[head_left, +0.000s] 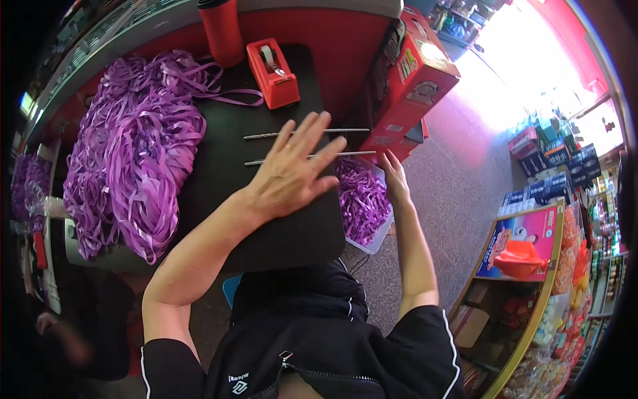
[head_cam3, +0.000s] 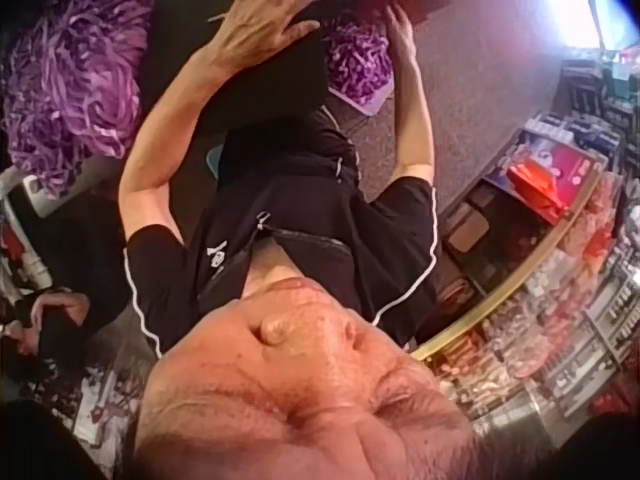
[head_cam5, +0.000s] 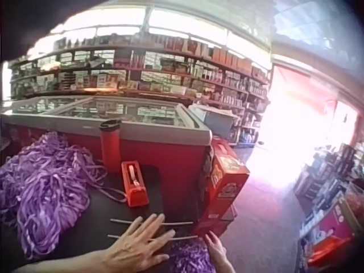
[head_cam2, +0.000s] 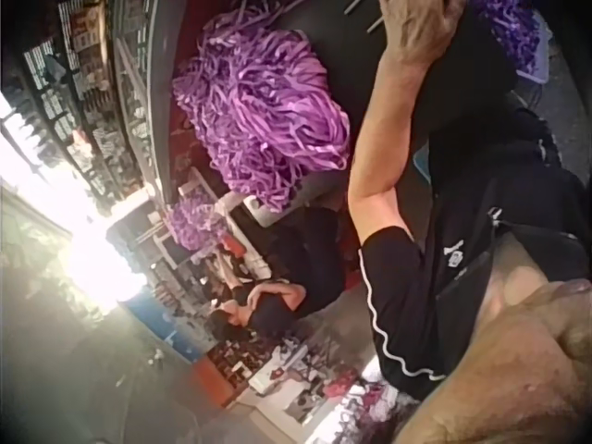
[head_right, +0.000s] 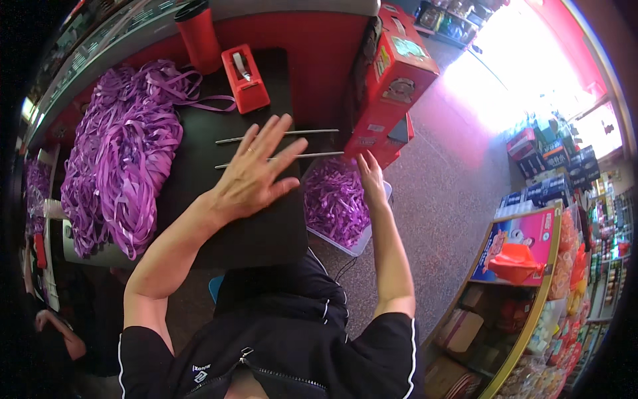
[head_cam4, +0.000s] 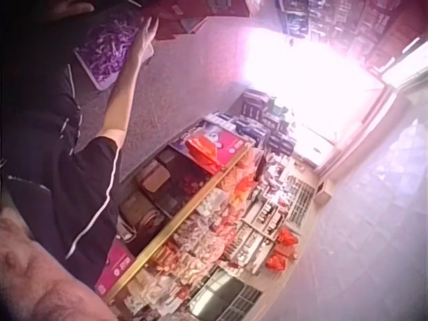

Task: Assembling purple ribbon decorations by wrapping them around metal guide rods and placing them in a container.

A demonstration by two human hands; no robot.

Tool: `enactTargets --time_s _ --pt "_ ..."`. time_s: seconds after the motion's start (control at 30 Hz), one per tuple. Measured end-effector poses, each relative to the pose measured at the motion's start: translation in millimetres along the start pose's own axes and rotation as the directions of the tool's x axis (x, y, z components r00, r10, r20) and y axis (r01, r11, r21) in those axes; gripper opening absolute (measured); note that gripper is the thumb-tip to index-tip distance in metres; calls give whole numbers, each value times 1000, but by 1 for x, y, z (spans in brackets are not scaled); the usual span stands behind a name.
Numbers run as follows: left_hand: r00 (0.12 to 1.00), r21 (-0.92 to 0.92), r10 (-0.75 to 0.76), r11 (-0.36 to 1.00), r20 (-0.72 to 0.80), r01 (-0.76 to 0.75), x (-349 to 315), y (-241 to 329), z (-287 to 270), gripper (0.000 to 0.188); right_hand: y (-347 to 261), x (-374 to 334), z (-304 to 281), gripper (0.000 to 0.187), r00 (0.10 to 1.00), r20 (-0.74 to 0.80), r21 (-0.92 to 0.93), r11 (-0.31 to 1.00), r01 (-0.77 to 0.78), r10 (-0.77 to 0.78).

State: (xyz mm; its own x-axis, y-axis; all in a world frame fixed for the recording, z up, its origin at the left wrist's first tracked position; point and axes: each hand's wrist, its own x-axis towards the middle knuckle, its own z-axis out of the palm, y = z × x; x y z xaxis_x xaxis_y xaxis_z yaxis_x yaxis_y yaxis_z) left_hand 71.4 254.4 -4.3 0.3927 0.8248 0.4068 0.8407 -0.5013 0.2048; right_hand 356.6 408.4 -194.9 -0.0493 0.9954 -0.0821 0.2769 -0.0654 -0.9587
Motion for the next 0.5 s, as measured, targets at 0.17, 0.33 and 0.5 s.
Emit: enactTargets --time_s 0.17,0.33,0.5 --pt "927 22 328 941 182 -338 -31 46 -57 45 -39 -67 8 38 997 -35 -16 998 68 -69" --pt "930 -267 367 896 -4 -354 -98 81 -74 37 -89 -102 -25 34 962 -238 -31 991 134 -137" --pt "911 -477 -25 858 -412 -192 -175 66 -62 31 -171 -119 6 23 838 -321 -69 893 445 -442"
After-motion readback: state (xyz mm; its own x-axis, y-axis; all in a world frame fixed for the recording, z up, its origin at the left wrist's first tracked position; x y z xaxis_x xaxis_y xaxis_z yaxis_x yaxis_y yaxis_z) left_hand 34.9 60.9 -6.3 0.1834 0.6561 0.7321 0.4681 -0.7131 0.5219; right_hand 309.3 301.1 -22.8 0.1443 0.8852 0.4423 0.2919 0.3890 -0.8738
